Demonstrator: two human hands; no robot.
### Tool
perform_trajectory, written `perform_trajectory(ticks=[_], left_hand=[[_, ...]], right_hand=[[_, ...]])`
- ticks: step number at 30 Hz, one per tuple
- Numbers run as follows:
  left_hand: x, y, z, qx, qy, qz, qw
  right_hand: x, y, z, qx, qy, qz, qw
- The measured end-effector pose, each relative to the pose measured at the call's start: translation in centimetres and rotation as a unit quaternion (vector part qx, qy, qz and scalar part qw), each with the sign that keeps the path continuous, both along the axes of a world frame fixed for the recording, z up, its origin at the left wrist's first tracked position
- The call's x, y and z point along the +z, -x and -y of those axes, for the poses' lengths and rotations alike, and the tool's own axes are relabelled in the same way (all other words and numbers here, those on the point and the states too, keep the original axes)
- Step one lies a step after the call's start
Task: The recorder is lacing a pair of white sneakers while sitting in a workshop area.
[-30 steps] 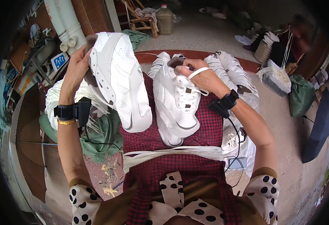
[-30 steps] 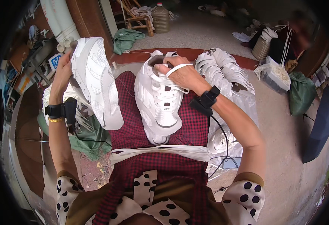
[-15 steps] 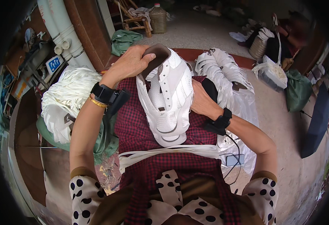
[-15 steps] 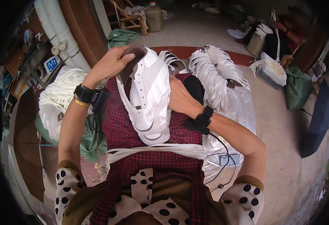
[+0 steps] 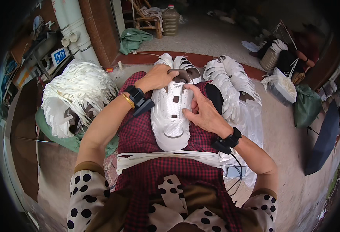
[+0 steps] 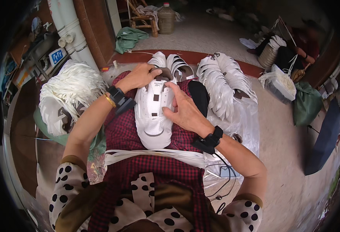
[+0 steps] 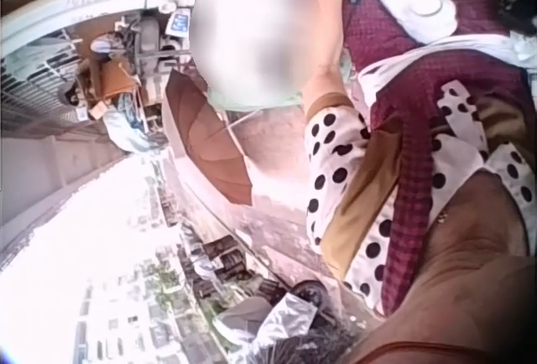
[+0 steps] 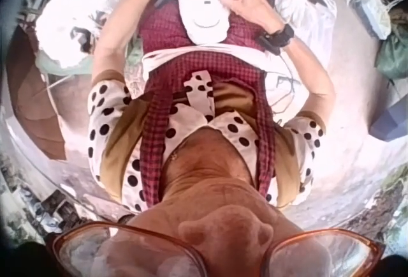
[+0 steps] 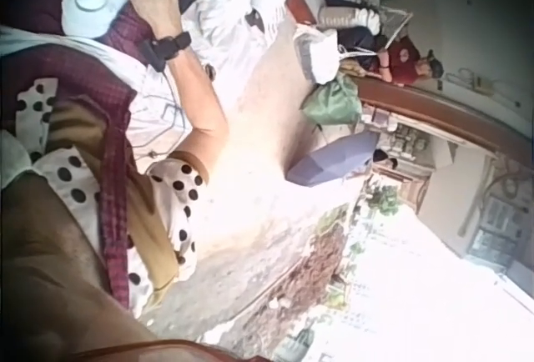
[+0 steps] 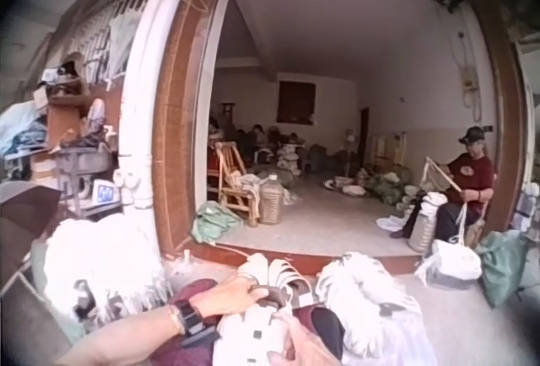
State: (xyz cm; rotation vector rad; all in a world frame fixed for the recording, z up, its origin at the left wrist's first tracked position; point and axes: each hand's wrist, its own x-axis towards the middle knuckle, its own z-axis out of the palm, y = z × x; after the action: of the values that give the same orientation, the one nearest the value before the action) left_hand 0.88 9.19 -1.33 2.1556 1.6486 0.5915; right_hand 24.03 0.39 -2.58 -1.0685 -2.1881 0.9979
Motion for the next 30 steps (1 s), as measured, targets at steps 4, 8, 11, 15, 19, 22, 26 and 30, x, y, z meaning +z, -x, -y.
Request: perform_trajectory(ticks=[4, 8, 11, 15, 19, 22, 26, 30], left_hand=[[-0.8, 1.0, 1.7, 0.007, -0.094, 0.076, 0.993], [0.3, 1.9, 4.5, 0.038, -0.129, 0.11, 0.985], [0.7, 3.5, 7.4, -0.041, -0.067, 0.156, 0.985], [1.2, 4.5, 7.5, -0.113, 0.005, 0.139, 0.984], [2.6, 4.7, 6.1, -0.152, 0.004, 0.13, 0.98], [3.7, 4.4, 5.0, -0.193, -0.042, 0.031, 0.98], [3.3, 3.7, 4.1, -0.208, -0.031, 0.035, 0.977], [2.3, 3.9, 3.8, -0.185, -0.011, 0.038, 0.982]], right_hand=[[-0.6, 0.2, -0.1, 0.015, -0.108, -0.002, 0.994], [-0.7, 0.2, 0.2, 0.009, -0.095, 0.002, 0.995], [-0.1, -0.1, 0.0, 0.002, -0.057, -0.01, 0.998], [1.5, 0.1, -1.8, -0.022, -0.035, 0.011, 0.999], [2.7, 1.7, -4.4, -0.034, -0.152, 0.055, 0.986], [2.1, 2.5, -4.7, -0.026, -0.197, 0.039, 0.979], [1.1, 2.3, -4.0, -0.053, -0.213, 0.052, 0.974], [0.3, 2.1, -3.7, -0.071, -0.148, 0.012, 0.986]])
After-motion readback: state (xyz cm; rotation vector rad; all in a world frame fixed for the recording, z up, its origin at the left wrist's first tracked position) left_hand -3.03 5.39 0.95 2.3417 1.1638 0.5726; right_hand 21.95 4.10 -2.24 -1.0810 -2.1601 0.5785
